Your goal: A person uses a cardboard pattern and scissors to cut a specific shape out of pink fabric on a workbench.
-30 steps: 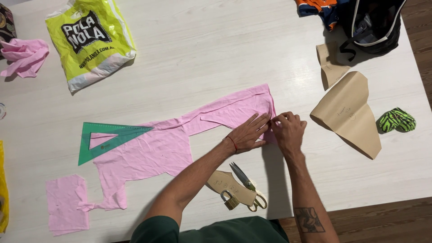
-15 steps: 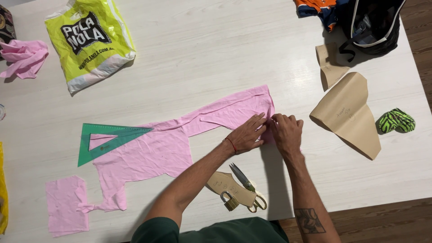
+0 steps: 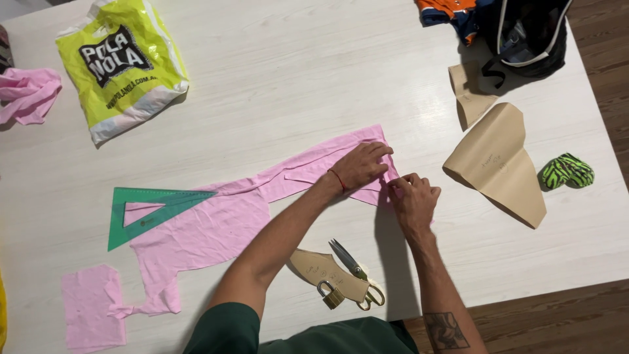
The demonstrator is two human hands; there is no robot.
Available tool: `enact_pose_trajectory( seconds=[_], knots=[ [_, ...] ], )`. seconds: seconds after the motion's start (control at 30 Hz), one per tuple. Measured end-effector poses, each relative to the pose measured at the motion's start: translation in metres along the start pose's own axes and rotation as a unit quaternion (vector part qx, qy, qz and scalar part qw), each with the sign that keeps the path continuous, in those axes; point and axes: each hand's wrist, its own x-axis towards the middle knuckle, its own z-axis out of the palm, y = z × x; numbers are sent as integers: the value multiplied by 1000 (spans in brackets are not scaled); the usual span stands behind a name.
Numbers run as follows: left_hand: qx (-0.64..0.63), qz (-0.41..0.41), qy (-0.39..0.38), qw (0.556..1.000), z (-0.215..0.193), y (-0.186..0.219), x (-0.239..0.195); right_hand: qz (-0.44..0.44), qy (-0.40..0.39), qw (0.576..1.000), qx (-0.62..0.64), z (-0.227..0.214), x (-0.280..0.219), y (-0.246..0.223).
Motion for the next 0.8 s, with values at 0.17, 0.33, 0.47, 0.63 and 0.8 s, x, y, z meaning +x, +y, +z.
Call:
enact_pose_trajectory(
  seconds=[0.17,0.33,0.47,0.63,0.8],
  knots=[
    [8,17,-60,998,-8,-9,6,6,27,999,-17,2,-2,-2],
    [17,27,-97,995,12,-23,9,28,36,999,-20,-4,3,0],
    [-1,0,-144,990,23,-30,20,50,25,998,-19,2,8,9],
    [-15,-39,-224,974,16,-27,31,75,10,997,22,5,9,13],
    [-73,-88,-217,969,5,-14,35,70,25,995,66,5,5,13]
  ],
)
